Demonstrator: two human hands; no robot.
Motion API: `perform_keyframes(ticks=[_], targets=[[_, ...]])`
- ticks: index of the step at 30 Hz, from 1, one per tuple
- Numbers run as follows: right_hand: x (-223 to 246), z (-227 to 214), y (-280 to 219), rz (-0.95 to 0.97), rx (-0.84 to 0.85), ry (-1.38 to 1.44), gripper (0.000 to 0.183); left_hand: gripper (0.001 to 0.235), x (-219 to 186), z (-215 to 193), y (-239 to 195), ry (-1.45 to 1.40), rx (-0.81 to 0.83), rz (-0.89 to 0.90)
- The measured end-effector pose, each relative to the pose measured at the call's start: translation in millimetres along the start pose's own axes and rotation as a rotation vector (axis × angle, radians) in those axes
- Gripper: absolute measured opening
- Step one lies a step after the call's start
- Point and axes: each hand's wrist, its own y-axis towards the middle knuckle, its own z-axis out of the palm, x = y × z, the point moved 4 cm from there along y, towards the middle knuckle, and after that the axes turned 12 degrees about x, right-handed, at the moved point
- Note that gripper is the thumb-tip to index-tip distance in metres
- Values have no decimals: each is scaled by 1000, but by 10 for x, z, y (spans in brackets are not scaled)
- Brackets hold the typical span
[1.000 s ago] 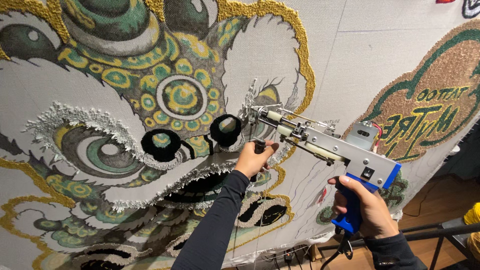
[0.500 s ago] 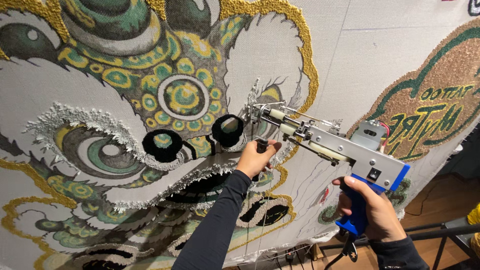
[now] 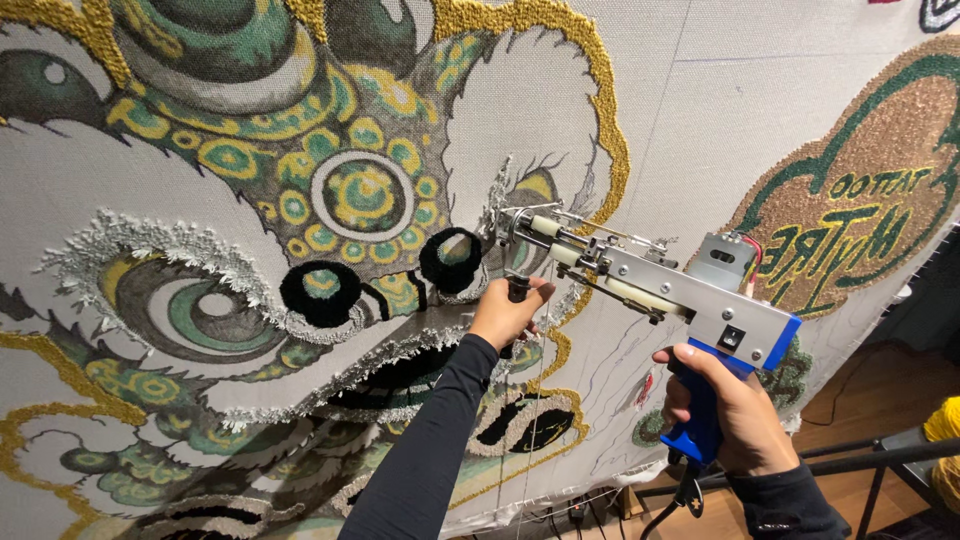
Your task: The person uses a handheld tufting gun to apply white yarn to a large canvas stretched on a frame. They guide the tool along the contours of a pre-printed design, filling in a section of a stylized face. The person occasionally pauses to adjust the yarn feed or reposition the tool.
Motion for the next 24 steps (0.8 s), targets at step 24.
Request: perform_keyframes(ticks=[24], targets=[[32, 903, 281, -349, 4, -531, 22, 45, -319, -757, -465, 690, -472, 73]])
